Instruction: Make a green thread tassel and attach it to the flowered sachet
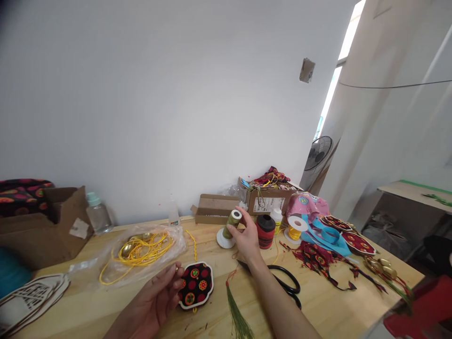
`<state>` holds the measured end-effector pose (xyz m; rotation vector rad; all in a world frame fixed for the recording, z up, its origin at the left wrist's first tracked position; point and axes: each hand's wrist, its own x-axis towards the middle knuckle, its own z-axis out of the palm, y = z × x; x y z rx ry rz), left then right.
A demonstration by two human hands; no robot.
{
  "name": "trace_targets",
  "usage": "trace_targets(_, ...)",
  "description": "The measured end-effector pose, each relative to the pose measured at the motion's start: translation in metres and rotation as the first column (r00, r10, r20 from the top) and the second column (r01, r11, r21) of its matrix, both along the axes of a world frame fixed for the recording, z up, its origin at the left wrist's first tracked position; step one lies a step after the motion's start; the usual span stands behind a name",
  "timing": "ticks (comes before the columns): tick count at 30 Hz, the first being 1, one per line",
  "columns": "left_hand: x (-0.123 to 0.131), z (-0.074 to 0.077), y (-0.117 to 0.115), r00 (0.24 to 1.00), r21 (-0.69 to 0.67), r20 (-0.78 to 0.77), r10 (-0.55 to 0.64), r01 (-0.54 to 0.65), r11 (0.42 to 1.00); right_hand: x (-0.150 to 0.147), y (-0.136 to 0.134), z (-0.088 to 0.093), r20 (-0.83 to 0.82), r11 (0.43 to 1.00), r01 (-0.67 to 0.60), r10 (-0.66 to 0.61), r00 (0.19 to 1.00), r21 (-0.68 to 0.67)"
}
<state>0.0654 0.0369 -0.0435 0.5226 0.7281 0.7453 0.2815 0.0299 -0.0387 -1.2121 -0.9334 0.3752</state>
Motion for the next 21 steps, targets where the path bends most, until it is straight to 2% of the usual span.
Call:
trace_targets(5, 0.0, 0.004, -0.002, 1.0, -0.011, 0.009, 0.014, -0.014, 1.0, 0.0, 0.004, -0.006, 0.123, 0.997, -0.01, 0.019, 0.992, -0.077)
trace_targets(13, 0.0, 0.003, 0.0, 1.0, -0.011, 0.005, 0.003, -0.003, 1.0, -0.002, 0.011, -0.029, 0.306, 0.982, 0.041, 0.018, 0.952, -0.186)
trace_targets(21, 0.0, -0.004, 0.003, 1.0, 0.002, -0.005, 0.007, -0.007, 1.0, -0.002, 0.005, -0.025, 0.424, 0.948, 0.132, 0.004, 0.906, -0.291)
